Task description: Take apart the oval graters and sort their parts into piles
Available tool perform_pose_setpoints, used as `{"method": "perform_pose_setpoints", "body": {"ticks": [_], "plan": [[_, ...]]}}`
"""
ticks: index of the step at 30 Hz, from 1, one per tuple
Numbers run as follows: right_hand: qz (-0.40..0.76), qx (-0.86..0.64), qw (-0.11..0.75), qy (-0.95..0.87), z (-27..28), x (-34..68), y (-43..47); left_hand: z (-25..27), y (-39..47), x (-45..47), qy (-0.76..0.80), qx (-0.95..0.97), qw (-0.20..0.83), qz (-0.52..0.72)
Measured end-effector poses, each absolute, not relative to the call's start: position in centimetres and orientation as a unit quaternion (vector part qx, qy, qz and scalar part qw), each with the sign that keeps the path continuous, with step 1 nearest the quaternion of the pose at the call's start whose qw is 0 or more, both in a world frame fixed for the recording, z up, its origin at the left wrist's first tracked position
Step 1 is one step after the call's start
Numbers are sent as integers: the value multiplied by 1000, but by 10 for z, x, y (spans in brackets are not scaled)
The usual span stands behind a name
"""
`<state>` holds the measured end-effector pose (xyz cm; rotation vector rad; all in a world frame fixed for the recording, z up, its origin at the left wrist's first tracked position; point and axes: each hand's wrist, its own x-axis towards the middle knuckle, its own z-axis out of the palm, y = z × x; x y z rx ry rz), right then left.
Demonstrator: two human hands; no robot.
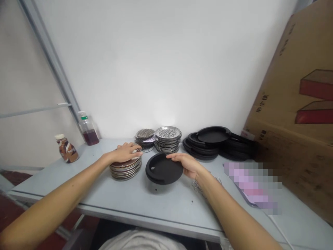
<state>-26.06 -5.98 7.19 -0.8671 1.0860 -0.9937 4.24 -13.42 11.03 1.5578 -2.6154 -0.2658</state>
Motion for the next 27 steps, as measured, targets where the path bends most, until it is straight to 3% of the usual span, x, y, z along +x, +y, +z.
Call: {"method": "perform_pose_setpoints", "body": {"ticks": [3, 8, 12, 17, 21, 27], "plan": [[-456, -368, 659, 471, 76, -262, -59, 116, -132, 44, -853, 510, 62, -89], [-467, -311, 699, 444, 85, -265, -56, 128, -82, 20, -884, 379, 261, -80], [-452, -289, 721, 438, 84, -267, -59, 131, -45, -14, -899, 263, 295, -188], [-437, -351, 713, 422, 86, -266, -56, 137, -47, -35, -856, 297, 389, -168], [-490, -499, 598, 392, 93, -261, -46, 152, -49, -30, -811, 380, 424, -134], [-547, -652, 274, 448, 80, -250, -44, 147, -33, -20, -754, 432, 442, -225]]}}
